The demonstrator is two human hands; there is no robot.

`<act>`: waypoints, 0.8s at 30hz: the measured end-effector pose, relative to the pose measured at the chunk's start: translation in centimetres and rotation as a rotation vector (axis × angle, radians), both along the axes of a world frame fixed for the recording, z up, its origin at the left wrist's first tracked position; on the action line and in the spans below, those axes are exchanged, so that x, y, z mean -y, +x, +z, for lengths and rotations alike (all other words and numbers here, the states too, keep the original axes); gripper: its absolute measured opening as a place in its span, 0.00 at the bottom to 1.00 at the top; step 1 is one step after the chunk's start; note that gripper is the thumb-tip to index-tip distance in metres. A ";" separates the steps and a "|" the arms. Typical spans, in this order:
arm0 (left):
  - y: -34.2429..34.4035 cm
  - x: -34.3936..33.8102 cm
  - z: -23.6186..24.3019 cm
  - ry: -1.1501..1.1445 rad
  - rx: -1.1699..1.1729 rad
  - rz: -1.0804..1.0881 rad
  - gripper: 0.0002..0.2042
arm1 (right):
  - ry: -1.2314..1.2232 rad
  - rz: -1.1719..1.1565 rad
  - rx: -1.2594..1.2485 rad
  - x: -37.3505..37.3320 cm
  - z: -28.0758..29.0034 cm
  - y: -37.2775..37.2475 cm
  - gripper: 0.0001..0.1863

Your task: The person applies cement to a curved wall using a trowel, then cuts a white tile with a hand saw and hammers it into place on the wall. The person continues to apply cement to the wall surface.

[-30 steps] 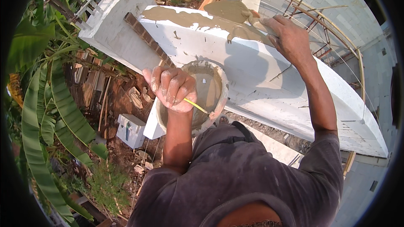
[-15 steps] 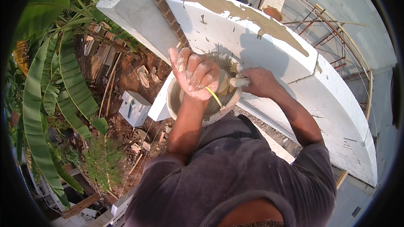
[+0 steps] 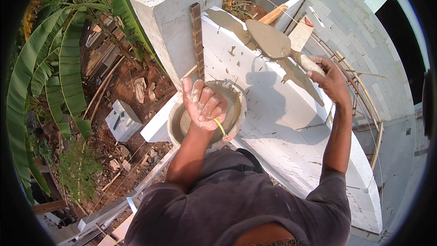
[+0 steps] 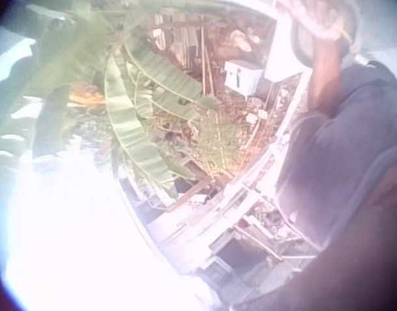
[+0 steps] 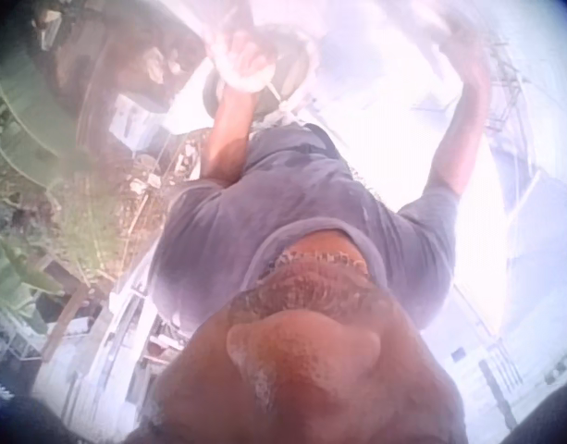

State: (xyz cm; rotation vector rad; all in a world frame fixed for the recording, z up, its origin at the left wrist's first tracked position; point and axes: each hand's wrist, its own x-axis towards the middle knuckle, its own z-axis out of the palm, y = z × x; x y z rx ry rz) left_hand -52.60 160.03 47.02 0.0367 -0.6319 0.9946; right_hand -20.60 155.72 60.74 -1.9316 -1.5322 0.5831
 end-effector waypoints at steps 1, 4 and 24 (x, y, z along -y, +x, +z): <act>-0.2 0.1 -0.2 -0.018 -0.011 0.002 0.28 | 0.068 0.012 0.152 -0.7 -0.6 0.4 0.24; -0.6 -0.3 -1.9 -0.007 -0.046 0.027 0.28 | 0.047 -0.019 0.546 -3.8 -0.8 -2.1 0.25; -1.5 -1.0 -4.6 -0.125 -0.082 -0.019 0.28 | 0.078 0.402 0.546 -0.5 -7.1 -8.7 0.22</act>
